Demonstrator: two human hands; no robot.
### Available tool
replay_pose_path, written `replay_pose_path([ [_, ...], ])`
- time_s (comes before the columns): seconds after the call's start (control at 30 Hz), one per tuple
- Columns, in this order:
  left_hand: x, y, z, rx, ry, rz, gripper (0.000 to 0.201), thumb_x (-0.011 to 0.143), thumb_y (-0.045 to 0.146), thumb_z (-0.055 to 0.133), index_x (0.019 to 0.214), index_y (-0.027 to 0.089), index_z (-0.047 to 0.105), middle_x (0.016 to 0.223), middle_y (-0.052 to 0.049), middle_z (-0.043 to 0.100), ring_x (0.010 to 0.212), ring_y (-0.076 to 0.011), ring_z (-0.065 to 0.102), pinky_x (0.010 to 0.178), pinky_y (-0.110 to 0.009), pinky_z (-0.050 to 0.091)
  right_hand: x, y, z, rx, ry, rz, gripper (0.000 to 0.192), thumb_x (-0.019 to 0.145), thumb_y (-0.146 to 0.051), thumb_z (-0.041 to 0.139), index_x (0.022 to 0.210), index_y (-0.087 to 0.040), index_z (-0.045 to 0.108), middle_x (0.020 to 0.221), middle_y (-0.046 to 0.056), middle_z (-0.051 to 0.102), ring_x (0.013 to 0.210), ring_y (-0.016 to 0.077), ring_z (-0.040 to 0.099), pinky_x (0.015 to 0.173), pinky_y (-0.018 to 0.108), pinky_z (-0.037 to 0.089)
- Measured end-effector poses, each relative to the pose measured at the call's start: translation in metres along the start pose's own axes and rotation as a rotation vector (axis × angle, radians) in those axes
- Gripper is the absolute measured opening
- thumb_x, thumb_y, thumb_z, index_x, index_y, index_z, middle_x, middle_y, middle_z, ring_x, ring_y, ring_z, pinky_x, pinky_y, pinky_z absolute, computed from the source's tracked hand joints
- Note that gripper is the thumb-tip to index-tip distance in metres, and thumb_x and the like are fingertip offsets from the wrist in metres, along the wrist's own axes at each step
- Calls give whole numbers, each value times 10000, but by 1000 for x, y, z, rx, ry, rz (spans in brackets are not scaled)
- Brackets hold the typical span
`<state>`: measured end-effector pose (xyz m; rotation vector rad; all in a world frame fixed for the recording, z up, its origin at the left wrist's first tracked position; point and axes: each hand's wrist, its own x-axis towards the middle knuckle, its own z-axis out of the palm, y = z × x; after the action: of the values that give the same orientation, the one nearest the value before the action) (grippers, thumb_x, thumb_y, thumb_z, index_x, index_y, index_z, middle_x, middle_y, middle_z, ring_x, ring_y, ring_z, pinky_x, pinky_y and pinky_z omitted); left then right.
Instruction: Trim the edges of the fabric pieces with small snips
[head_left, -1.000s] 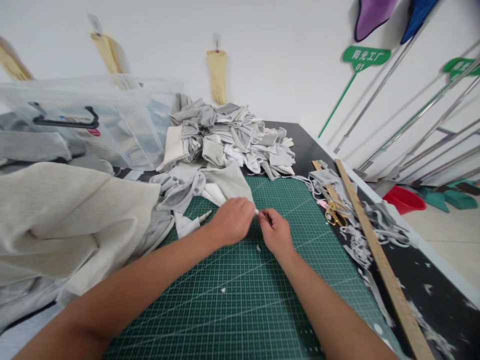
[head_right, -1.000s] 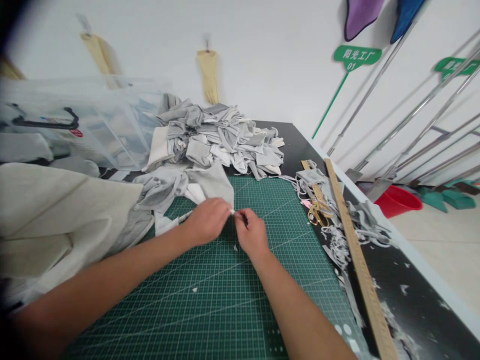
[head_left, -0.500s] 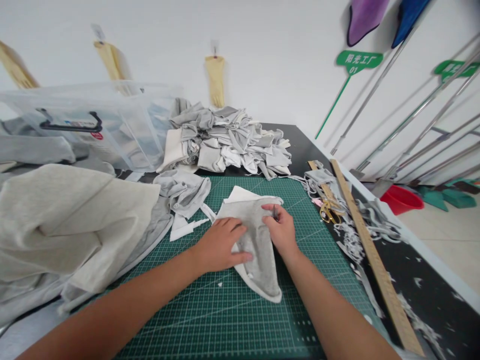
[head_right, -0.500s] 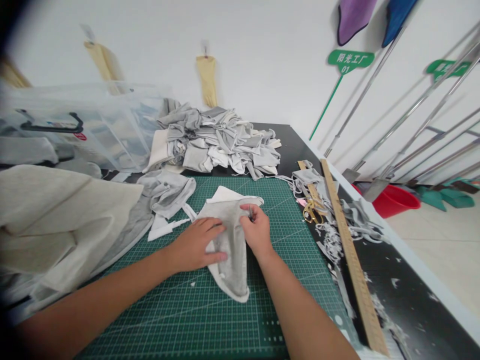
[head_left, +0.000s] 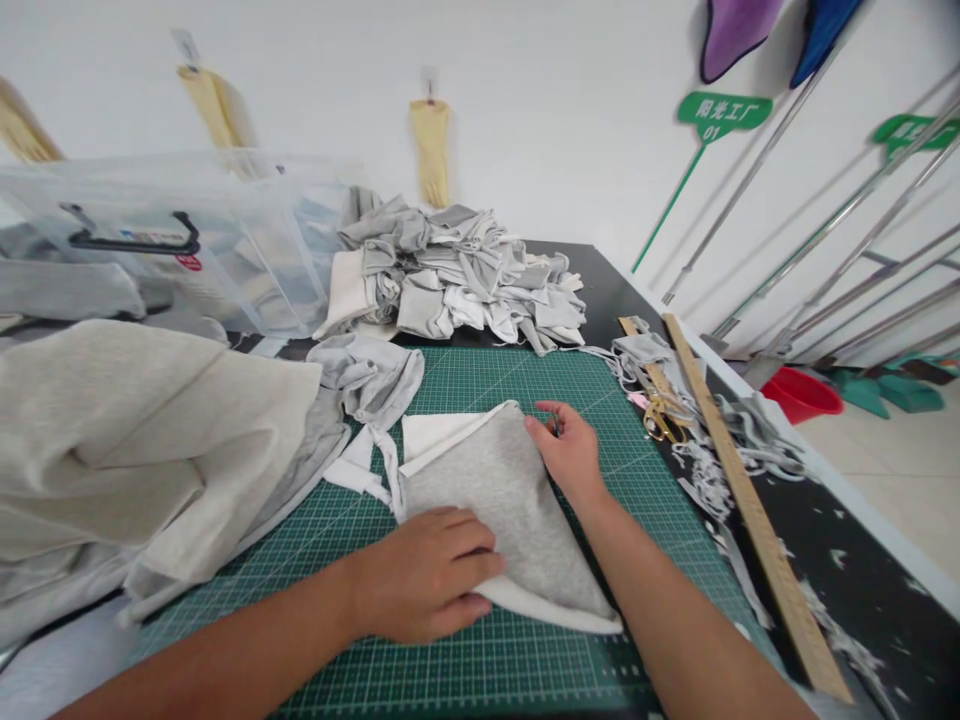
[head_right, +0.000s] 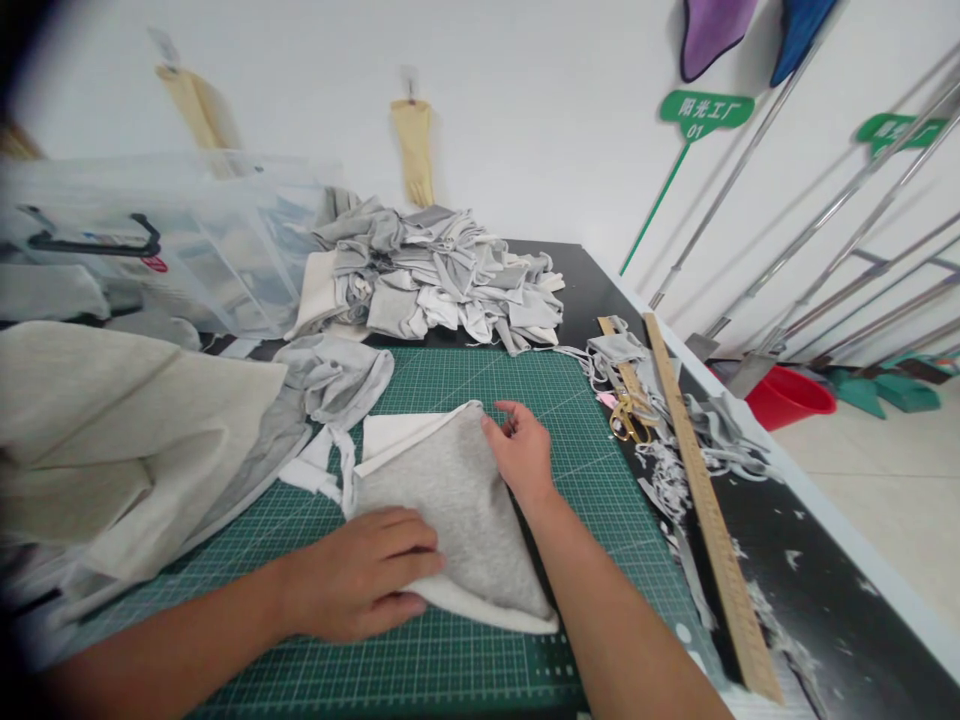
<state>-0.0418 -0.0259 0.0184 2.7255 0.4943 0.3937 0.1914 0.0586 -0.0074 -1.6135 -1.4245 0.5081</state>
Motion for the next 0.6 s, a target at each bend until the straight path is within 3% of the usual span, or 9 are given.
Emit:
replay_pose_path([
  [0.1, -4, -14, -4, 1, 162, -58, 374, 864, 396, 555, 1159, 166, 542, 1094, -107, 565, 997, -237, 515, 906, -410, 421, -3, 2, 3, -157, -143, -99, 378, 760, -416, 604, 1076, -215, 654, 605, -43, 572, 550, 134, 520, 587, 259, 412],
  [0.23, -9, -40, -7, 70, 313, -359, 324, 904, 330, 499, 1191, 185, 542, 1189, -110, 523, 1101, -237, 485, 964, -402, 407, -6, -1, 5, -413, -261, -207, 334, 793, -350, 558, 1082, -231, 674, 736, 5, 683, 646, 157, 605, 643, 261, 426],
  [0.37, -12, -64, -12, 218, 258, -566, 423, 875, 400, 538, 1233, 174, 530, 1193, -113, 533, 1111, -261, 486, 988, -427, 391, -6, -1, 5, -592, -269, -222, 311, 796, -247, 506, 1051, -231, 682, 812, 31, 720, 714, 180, 648, 664, 262, 423],
  [0.53, -28, -92, -36, 245, 160, -595, 416, 920, 453, 451, 1206, 175, 568, 1073, -102, 612, 1030, -244, 548, 939, -385, 404, -5, -1, 5, -701, -261, -216, 260, 790, -221, 497, 973, -228, 681, 820, 45, 727, 737, 195, 658, 646, 264, 398],
  [0.6, -39, -103, -49, 241, 121, -597, 467, 885, 503, 497, 1220, 185, 568, 1069, -99, 621, 1024, -249, 558, 931, -377, 400, -5, -1, 5, -720, -264, -220, 234, 792, -223, 496, 941, -230, 677, 799, 42, 723, 720, 191, 654, 624, 260, 381],
])
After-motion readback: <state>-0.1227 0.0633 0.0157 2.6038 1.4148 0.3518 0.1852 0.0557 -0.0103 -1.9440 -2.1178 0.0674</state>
